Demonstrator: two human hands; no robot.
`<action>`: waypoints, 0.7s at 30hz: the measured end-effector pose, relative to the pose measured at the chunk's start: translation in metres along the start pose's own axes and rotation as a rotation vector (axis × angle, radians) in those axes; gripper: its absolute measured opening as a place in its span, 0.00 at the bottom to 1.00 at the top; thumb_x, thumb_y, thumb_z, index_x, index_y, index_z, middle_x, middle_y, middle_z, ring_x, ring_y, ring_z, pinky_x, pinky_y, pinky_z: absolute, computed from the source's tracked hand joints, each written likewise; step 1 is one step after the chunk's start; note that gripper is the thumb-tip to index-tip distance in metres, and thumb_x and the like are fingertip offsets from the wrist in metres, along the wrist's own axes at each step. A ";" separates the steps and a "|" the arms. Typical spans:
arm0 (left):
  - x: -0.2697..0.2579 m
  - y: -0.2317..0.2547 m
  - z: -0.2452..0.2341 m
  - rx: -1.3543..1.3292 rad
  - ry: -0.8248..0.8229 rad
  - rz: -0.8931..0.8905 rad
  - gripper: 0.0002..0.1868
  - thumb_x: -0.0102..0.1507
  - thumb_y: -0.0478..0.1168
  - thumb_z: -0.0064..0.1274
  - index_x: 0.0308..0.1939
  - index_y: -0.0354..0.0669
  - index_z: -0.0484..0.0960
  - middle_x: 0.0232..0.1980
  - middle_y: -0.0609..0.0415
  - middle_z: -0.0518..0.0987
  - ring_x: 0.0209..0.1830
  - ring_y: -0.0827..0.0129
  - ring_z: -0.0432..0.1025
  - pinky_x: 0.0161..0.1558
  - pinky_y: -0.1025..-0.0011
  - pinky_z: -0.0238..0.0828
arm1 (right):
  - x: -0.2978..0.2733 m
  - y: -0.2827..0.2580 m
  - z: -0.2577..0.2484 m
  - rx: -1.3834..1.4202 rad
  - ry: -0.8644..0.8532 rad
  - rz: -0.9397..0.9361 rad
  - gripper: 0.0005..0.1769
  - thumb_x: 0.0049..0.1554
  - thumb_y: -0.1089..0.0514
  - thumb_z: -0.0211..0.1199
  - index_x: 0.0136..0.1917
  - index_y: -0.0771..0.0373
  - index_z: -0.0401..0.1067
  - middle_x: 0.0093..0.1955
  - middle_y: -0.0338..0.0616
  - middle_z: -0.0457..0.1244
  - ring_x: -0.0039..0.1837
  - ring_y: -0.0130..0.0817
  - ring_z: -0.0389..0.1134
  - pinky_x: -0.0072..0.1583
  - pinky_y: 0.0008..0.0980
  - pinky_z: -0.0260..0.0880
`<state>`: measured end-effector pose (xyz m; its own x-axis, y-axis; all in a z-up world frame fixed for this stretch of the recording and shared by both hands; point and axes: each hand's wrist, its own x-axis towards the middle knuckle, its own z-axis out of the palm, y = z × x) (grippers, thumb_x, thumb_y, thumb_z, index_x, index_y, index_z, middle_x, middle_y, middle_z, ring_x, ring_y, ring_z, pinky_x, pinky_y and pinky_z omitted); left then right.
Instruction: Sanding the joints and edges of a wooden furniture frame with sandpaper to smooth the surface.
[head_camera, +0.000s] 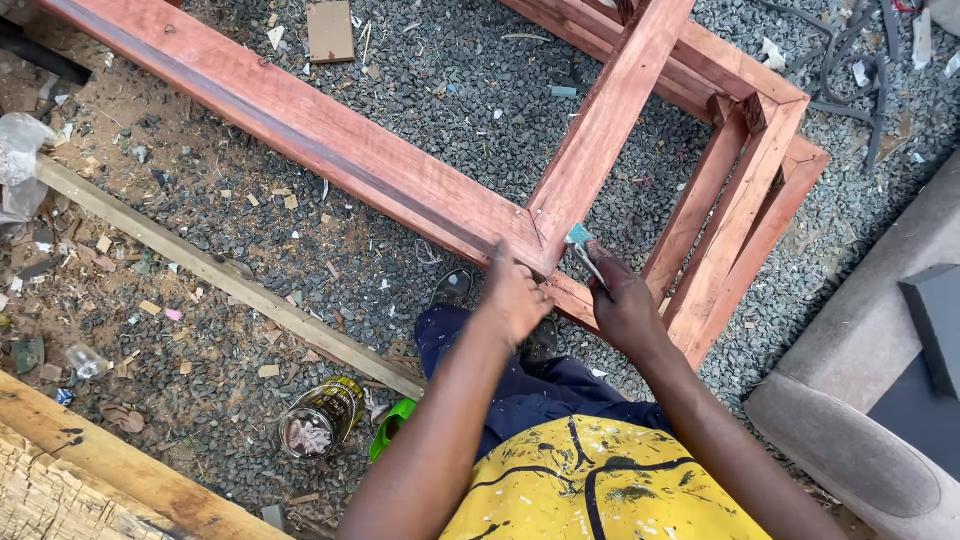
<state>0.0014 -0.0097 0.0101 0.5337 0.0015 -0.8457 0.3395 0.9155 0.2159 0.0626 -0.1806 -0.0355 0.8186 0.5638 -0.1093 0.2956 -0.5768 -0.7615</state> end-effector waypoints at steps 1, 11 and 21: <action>0.000 0.011 -0.005 0.002 0.000 -0.003 0.57 0.67 0.76 0.20 0.79 0.32 0.25 0.81 0.30 0.22 0.83 0.44 0.21 0.80 0.47 0.22 | -0.002 -0.001 0.000 0.000 0.002 0.003 0.18 0.58 0.63 0.57 0.62 0.58 0.74 0.67 0.54 0.65 0.70 0.60 0.62 0.66 0.57 0.65; 0.022 0.047 -0.045 -0.153 0.099 0.244 0.59 0.63 0.72 0.38 0.80 0.36 0.30 0.82 0.31 0.29 0.83 0.39 0.27 0.78 0.45 0.25 | -0.004 -0.004 0.000 0.054 -0.028 -0.031 0.23 0.57 0.67 0.57 0.66 0.62 0.72 0.67 0.58 0.65 0.71 0.64 0.61 0.67 0.58 0.64; 0.062 -0.014 -0.064 -0.164 -0.087 0.116 0.49 0.60 0.62 0.63 0.71 0.39 0.54 0.69 0.41 0.56 0.81 0.46 0.48 0.78 0.47 0.44 | -0.008 -0.020 -0.014 0.069 -0.019 0.061 0.22 0.57 0.65 0.57 0.64 0.62 0.74 0.63 0.60 0.67 0.67 0.68 0.64 0.64 0.60 0.66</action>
<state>-0.0198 0.0028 -0.0768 0.6291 0.0826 -0.7730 0.1450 0.9644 0.2211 0.0570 -0.1817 -0.0109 0.8245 0.5402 -0.1684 0.2103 -0.5687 -0.7952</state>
